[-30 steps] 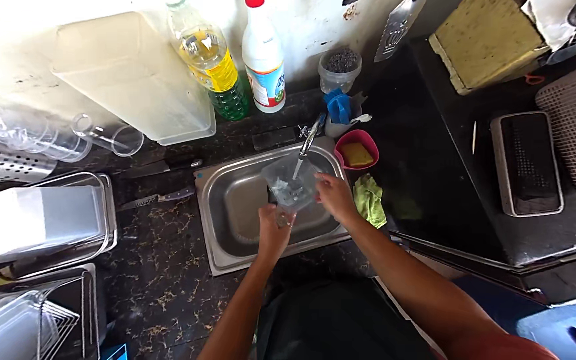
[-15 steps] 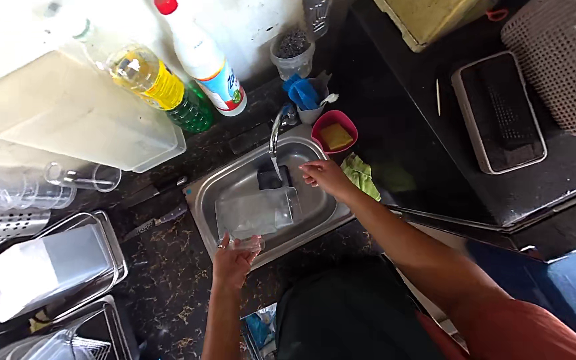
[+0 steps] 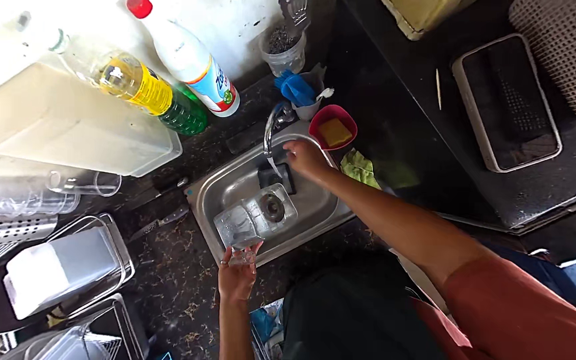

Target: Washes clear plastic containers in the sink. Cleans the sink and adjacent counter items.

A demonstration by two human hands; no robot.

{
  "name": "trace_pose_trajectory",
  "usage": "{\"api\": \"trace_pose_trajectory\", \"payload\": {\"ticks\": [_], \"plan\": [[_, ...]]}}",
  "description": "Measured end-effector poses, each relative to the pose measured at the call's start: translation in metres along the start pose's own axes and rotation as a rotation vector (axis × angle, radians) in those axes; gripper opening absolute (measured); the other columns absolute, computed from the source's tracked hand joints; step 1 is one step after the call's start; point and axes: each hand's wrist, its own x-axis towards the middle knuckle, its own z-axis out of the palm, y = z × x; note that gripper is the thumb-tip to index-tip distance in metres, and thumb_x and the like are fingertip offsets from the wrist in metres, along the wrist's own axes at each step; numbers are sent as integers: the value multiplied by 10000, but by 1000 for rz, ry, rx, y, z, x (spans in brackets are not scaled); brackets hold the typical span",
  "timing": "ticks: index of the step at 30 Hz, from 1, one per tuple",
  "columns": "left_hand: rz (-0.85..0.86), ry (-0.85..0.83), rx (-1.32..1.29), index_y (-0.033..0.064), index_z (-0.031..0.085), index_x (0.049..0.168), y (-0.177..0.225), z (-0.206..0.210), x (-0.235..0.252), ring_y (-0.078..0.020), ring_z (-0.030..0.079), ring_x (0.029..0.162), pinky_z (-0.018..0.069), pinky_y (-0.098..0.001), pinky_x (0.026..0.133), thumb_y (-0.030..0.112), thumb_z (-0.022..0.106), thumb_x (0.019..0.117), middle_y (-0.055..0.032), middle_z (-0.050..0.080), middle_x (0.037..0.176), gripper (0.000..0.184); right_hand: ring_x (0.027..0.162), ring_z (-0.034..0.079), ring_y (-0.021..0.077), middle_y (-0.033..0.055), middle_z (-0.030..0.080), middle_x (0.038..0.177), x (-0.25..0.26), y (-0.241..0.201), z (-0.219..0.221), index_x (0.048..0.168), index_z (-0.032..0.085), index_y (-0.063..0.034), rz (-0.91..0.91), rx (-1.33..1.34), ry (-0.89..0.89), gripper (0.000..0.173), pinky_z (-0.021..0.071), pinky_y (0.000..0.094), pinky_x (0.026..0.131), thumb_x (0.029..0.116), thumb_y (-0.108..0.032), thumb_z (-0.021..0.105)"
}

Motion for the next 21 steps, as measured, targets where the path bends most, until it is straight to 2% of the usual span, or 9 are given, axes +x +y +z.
{"api": "trace_pose_trajectory", "payload": {"ticks": [2, 4, 6, 8, 10, 14, 17, 19, 21], "plan": [[-16, -3, -11, -27, 632, 1057, 0, -2, -3, -376, 744, 966, 649, -414, 718, 466, 348, 1070, -269, 708, 1137, 569, 1279, 587, 320, 147, 610, 1374, 26, -8, 9, 1269, 698, -93, -155, -182, 67, 330, 513, 519, 1053, 965, -65, 572], [-16, 35, -19, -16, 622, 1019, -1, -2, -5, -376, 748, 945, 645, -408, 690, 465, 354, 1068, -271, 712, 1120, 553, 1434, 442, 372, 211, 448, 1555, 49, -18, 14, 1289, 667, -20, -256, -365, 57, 381, 420, 522, 1152, 926, 42, 570], [-11, 53, -36, -9, 617, 1020, -2, -2, -8, -368, 748, 934, 644, -410, 704, 463, 356, 1067, -263, 714, 1104, 542, 1471, 387, 403, 233, 409, 1586, 65, -29, 17, 1356, 612, 23, -259, -537, 22, 419, 376, 525, 1181, 940, 41, 570], [-13, 36, -74, -3, 633, 1006, -2, -5, -9, -367, 750, 937, 647, -417, 720, 465, 372, 1064, -254, 721, 1096, 539, 1428, 435, 423, 270, 479, 1515, 73, -39, 19, 1350, 601, 67, -214, -603, -6, 370, 390, 521, 1158, 999, -25, 524], [-21, 11, -109, -10, 646, 977, -2, -7, -9, -379, 748, 950, 649, -425, 728, 457, 378, 1064, -263, 722, 1095, 546, 1330, 520, 425, 285, 570, 1377, 85, -38, 28, 1202, 666, 79, -227, -666, 10, 286, 453, 526, 1101, 994, -40, 510], [-9, 30, -128, -14, 642, 981, -2, -9, -9, -383, 744, 946, 645, -447, 769, 453, 385, 1062, -258, 723, 1064, 540, 1192, 602, 437, 290, 655, 1157, 102, -50, 26, 1055, 687, 88, -313, -842, 12, 198, 513, 539, 991, 959, 61, 516], [-15, 70, -131, -8, 625, 1002, 0, -10, -10, -384, 738, 952, 639, -456, 779, 453, 385, 1059, -255, 718, 1054, 522, 1059, 662, 459, 290, 674, 1050, 108, -60, 18, 1070, 672, 84, -298, -890, -53, 183, 551, 586, 874, 955, 70, 531], [-27, 77, -136, -1, 618, 989, 2, -11, -10, -385, 741, 937, 641, -453, 757, 465, 376, 1059, -261, 718, 1050, 529, 1000, 684, 445, 273, 684, 996, 112, -53, 24, 1033, 679, 75, -336, -884, 8, 171, 565, 578, 830, 951, 77, 528], [-43, 57, -130, 0, 622, 1020, 1, -14, -8, -390, 740, 944, 639, -448, 749, 468, 358, 1061, -268, 717, 1063, 539, 1076, 658, 454, 287, 674, 1068, 109, -41, 26, 1074, 679, 69, -347, -813, 74, 177, 548, 577, 911, 948, 63, 554]]}}
